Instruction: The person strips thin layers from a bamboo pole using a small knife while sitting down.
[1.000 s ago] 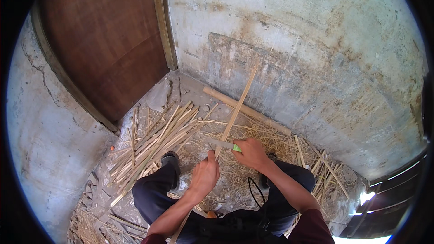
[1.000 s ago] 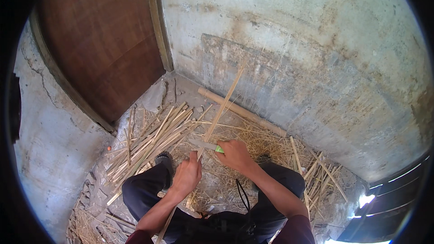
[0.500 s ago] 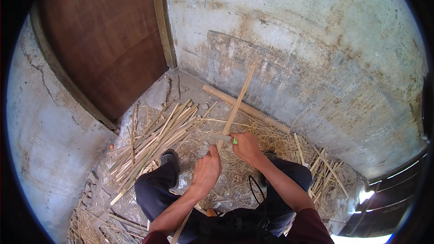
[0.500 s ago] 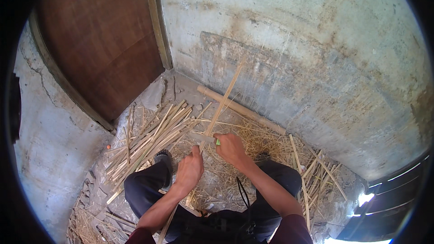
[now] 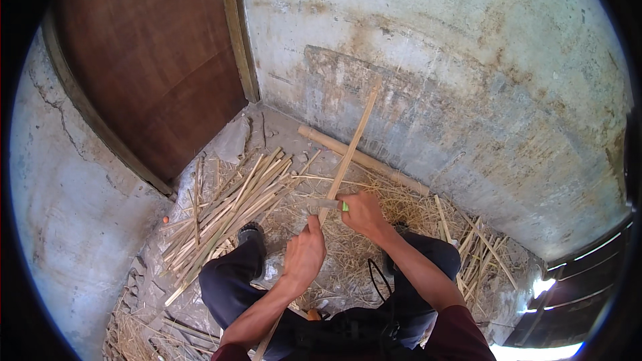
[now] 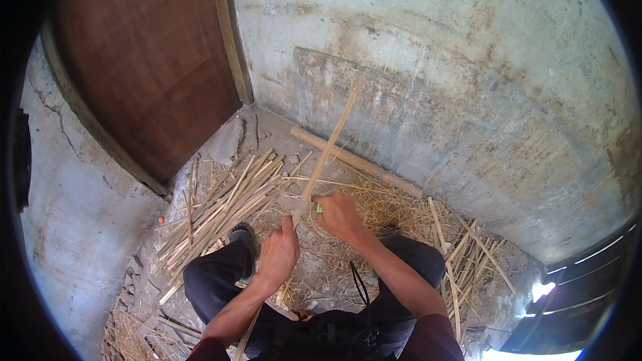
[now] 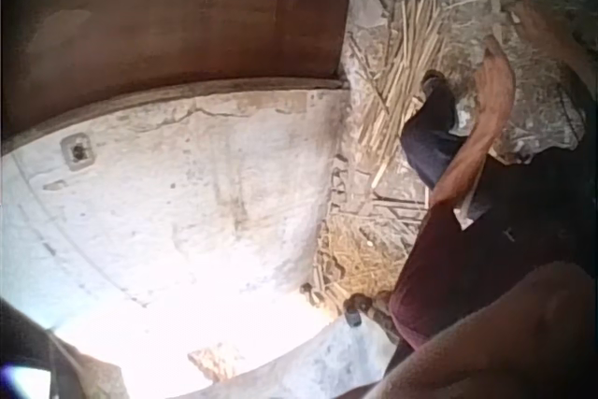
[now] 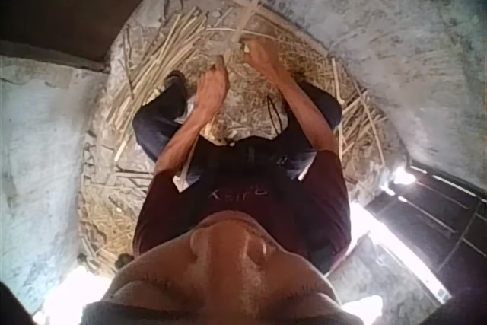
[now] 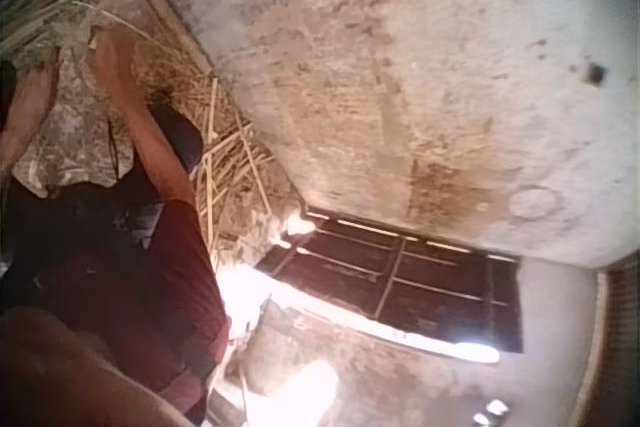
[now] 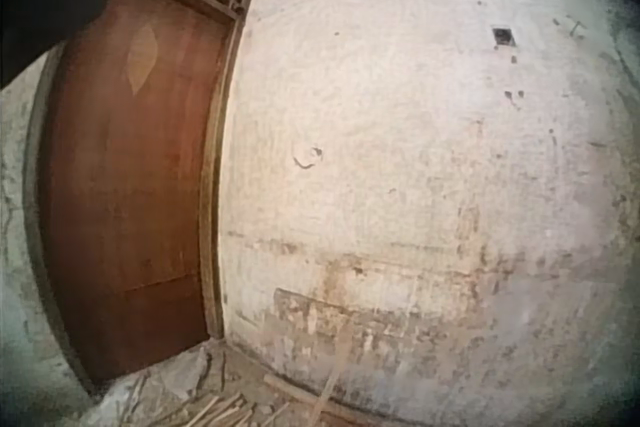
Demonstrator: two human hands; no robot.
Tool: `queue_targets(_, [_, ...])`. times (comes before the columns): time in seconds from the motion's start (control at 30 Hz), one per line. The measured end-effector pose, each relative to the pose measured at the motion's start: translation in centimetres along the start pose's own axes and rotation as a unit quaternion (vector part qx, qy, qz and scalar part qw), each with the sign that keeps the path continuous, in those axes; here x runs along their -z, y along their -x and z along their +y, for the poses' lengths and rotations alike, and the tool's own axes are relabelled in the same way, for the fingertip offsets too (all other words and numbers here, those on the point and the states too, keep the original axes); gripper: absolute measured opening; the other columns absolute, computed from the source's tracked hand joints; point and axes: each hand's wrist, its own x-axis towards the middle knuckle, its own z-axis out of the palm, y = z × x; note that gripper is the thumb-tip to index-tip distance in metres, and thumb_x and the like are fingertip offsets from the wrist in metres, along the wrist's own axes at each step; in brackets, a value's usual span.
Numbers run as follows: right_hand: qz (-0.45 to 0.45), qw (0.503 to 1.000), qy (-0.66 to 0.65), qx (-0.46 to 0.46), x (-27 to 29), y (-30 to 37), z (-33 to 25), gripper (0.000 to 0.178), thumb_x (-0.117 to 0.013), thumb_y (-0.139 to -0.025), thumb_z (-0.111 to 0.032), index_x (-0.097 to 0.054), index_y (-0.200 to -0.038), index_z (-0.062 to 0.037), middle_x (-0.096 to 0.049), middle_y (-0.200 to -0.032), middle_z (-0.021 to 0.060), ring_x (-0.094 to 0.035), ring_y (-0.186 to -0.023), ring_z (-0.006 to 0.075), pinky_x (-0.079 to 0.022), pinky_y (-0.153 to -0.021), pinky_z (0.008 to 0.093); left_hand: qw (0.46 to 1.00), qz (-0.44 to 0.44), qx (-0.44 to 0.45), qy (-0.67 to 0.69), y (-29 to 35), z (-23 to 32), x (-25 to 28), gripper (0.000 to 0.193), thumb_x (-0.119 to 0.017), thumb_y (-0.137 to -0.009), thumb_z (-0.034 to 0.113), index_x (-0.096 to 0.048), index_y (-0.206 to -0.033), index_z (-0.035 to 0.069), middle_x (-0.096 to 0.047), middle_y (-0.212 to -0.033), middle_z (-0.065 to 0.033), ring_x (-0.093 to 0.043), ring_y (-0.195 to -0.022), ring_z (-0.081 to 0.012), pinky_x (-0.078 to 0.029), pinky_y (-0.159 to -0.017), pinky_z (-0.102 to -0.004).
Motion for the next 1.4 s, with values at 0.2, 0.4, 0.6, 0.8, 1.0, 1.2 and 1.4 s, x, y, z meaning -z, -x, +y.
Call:
queue_targets(0.2, [0.084,0.995,0.007,-0.056,-0.2,-1.2,3.8,0.027,-0.069,-0.083,-0.010,-0.085,-0.105,-0.0086,-0.073,-0.080,0.0273,-0.074,-0.077,0.0468,-0.059,-0.072,0.0549,1.000,-0.007,-0.012,-0.004,0.2,0.1,-1.0,0.014,-0.052,-0.102,0.003,-0.047,-0.113,-0.004,-0.073,-0.093,-0.0347,-0.074,-0.077,-0.0537,-0.060,-0.067,-0.0612])
queue_targets(0.4, [0.032,0.999,0.008,-0.016,0.4,-0.8,2.0,0.030,-0.069,-0.078,-0.009,-0.085,-0.103,-0.0073,-0.074,-0.080,0.0261,-0.075,-0.076,0.0450,-0.061,-0.072,0.0515,1.000,-0.010,-0.010,-0.008,0.5,-0.2,-0.8,0.013,-0.051,-0.103,0.003,-0.046,-0.114,-0.003,-0.073,-0.090,-0.0338,-0.074,-0.077,-0.0528,-0.060,-0.067,-0.0606])
queue_targets(0.6, [0.066,0.997,0.003,-0.044,1.1,-1.1,3.6,0.028,-0.069,-0.078,-0.009,-0.085,-0.101,-0.0065,-0.074,-0.080,0.0252,-0.075,-0.076,0.0446,-0.061,-0.072,0.0522,0.999,-0.031,-0.012,-0.005,0.7,0.7,-0.7,0.012,-0.051,-0.104,0.003,-0.045,-0.114,-0.002,-0.073,-0.095,-0.0356,-0.074,-0.079,-0.0537,-0.060,-0.068,-0.0615])
queue_targets(0.8, [0.051,0.998,0.012,-0.044,1.1,-0.9,2.9,0.030,-0.069,-0.078,-0.010,-0.085,-0.103,-0.0075,-0.075,-0.081,0.0251,-0.075,-0.076,0.0440,-0.060,-0.071,0.0542,0.999,-0.031,-0.015,-0.007,0.9,0.4,-0.7,0.012,-0.050,-0.104,0.004,-0.045,-0.113,-0.001,-0.073,-0.098,-0.0354,-0.073,-0.080,-0.0541,-0.060,-0.067,-0.0617])
queue_targets(1.0, [0.069,0.996,0.040,-0.028,1.3,-1.4,3.8,0.018,-0.069,-0.077,-0.011,-0.082,-0.089,-0.0085,-0.072,-0.077,0.0241,-0.073,-0.075,0.0459,-0.059,-0.070,0.0537,0.999,-0.027,-0.028,-0.004,1.4,0.4,-0.9,0.011,-0.049,-0.104,0.003,-0.045,-0.113,-0.001,-0.072,-0.095,-0.0339,-0.073,-0.076,-0.0537,-0.059,-0.064,-0.0618])
queue_targets(1.2, [0.072,0.996,0.040,-0.046,1.8,-2.2,4.6,0.020,-0.069,-0.079,-0.010,-0.083,-0.093,-0.0070,-0.073,-0.079,0.0247,-0.073,-0.076,0.0457,-0.059,-0.072,0.0538,0.999,-0.029,-0.025,-0.008,1.7,0.9,-0.3,0.011,-0.050,-0.104,0.003,-0.045,-0.113,-0.001,-0.072,-0.093,-0.0331,-0.073,-0.075,-0.0533,-0.059,-0.064,-0.0616])
queue_targets(1.4, [0.166,0.972,0.122,-0.110,4.5,-3.1,10.6,0.028,-0.071,-0.082,-0.010,-0.085,-0.106,-0.0094,-0.076,-0.084,0.0254,-0.075,-0.081,0.0453,-0.061,-0.076,0.0548,0.998,-0.042,-0.053,-0.007,2.9,1.2,-0.8,0.013,-0.051,-0.102,0.002,-0.045,-0.113,-0.001,-0.072,-0.093,-0.0321,-0.074,-0.074,-0.0520,-0.059,-0.063,-0.0604])
